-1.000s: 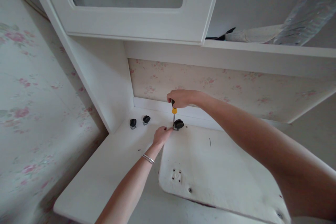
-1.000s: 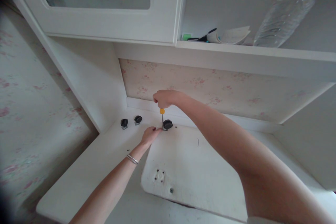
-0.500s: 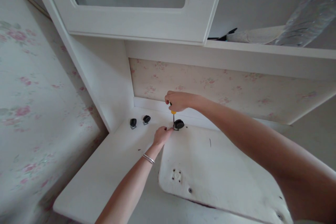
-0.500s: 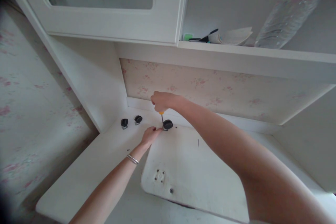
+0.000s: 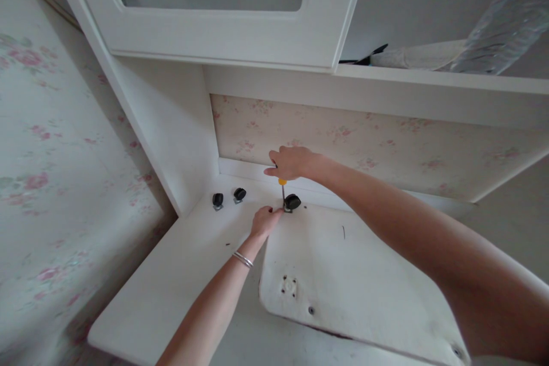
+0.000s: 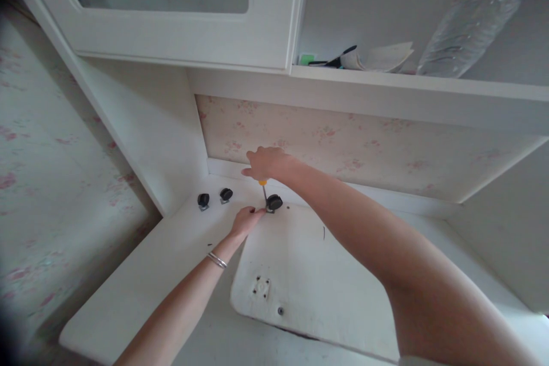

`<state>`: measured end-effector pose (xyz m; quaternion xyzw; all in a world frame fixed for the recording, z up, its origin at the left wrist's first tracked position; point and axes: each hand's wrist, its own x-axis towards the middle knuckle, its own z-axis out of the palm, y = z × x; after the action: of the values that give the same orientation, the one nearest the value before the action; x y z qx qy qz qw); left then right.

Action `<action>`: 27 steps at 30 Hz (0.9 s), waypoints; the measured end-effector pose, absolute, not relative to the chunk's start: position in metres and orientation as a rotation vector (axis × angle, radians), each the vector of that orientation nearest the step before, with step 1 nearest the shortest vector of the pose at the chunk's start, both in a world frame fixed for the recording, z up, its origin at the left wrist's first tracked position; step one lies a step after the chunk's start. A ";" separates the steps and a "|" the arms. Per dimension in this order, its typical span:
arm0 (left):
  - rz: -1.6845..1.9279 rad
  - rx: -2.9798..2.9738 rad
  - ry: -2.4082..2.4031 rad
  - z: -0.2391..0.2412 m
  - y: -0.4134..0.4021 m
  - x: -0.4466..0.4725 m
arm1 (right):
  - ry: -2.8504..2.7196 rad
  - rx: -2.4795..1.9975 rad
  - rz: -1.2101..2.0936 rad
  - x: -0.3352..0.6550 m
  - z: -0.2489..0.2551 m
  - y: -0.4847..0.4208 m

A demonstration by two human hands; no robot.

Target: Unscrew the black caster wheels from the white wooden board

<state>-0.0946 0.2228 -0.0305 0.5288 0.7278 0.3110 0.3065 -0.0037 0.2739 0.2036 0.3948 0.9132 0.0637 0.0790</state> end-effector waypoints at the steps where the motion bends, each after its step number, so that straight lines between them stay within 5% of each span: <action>1: 0.825 1.399 1.925 -0.031 0.223 -0.095 | 2.724 1.201 0.211 -0.004 0.203 0.274; 27: 1.023 1.630 1.909 -0.032 0.220 -0.100 | 3.138 1.199 0.184 0.057 0.229 0.262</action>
<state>-0.0999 0.2195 -0.0322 0.5874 0.6879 0.3688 0.2140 0.0568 0.2621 0.2291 0.3541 0.9270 0.0543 -0.1111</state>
